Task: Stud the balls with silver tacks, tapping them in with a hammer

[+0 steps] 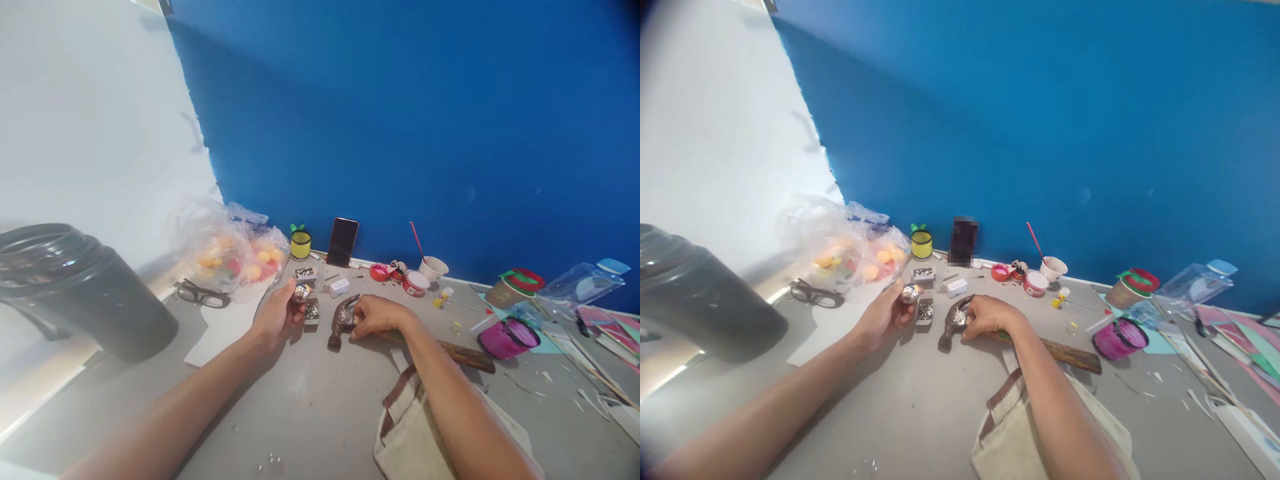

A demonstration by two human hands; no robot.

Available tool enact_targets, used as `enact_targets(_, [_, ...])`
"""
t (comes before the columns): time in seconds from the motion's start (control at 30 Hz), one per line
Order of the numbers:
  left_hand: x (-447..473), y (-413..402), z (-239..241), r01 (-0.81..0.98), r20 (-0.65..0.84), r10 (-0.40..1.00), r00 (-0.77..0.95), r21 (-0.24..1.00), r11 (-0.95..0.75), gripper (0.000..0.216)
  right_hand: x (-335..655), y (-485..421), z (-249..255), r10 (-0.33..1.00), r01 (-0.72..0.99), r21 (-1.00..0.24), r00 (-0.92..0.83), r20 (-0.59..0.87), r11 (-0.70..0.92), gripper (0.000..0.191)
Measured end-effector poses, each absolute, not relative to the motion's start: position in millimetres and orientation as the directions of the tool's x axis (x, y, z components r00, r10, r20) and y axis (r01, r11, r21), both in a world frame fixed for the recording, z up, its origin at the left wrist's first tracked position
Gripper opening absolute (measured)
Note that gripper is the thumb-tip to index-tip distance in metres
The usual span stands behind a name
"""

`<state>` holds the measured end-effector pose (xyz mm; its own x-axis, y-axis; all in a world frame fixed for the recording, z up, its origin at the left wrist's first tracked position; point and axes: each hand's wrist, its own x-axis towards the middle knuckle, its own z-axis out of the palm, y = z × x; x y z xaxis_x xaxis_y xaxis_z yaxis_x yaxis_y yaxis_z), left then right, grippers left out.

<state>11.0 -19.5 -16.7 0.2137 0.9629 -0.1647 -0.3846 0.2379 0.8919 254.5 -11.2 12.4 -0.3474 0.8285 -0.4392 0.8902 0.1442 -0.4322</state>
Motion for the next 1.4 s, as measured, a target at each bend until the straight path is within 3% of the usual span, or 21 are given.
enact_targets(0.1, [11,-20,-16,-0.38,-0.16,0.962,0.221,0.894,0.237,0.044,248,-23,31,0.927,0.962,-0.189,-0.244,-0.286,0.195,0.034])
enact_targets(0.17, [11,-19,-16,-0.393,-0.159,0.964,0.213,0.889,0.234,0.045,249,-21,44,0.968,0.98,-0.107,-0.182,-0.172,0.165,0.033])
enact_targets(0.27, [12,-19,-16,-0.382,-0.172,0.964,0.205,0.892,0.24,0.046,259,2,56,0.999,0.994,-0.098,-0.046,-0.026,0.043,0.042])
enact_targets(0.37, [13,-20,-15,-0.354,-0.167,0.967,0.191,0.907,0.227,0.048,270,41,58,0.991,0.99,-0.107,0.103,0.09,-0.093,0.038])
enact_targets(0.53, [12,-20,-14,-0.332,-0.152,0.971,0.183,0.92,0.206,0.05,269,92,60,0.958,0.963,-0.223,0.201,0.203,-0.154,0.038])
enact_targets(0.97, [11,-19,-16,-0.329,-0.163,0.972,0.168,0.92,0.212,0.048,247,132,56,0.955,0.966,-0.211,0.195,0.224,-0.148,0.051])
enact_targets(1.2, [11,-19,-17,-0.335,-0.161,0.966,0.202,0.916,0.222,0.053,251,123,60,0.954,0.971,-0.183,0.193,0.229,-0.153,0.046])
enact_targets(1.3, [12,-20,-15,-0.333,-0.157,0.967,0.2,0.917,0.218,0.054,246,96,69,0.981,0.984,-0.156,0.115,0.154,-0.091,0.042])
enact_targets(1.4, [12,-21,-14,-0.321,-0.154,0.968,0.2,0.923,0.213,0.052,229,51,78,0.996,0.992,-0.089,-0.093,-0.008,0.092,0.039])
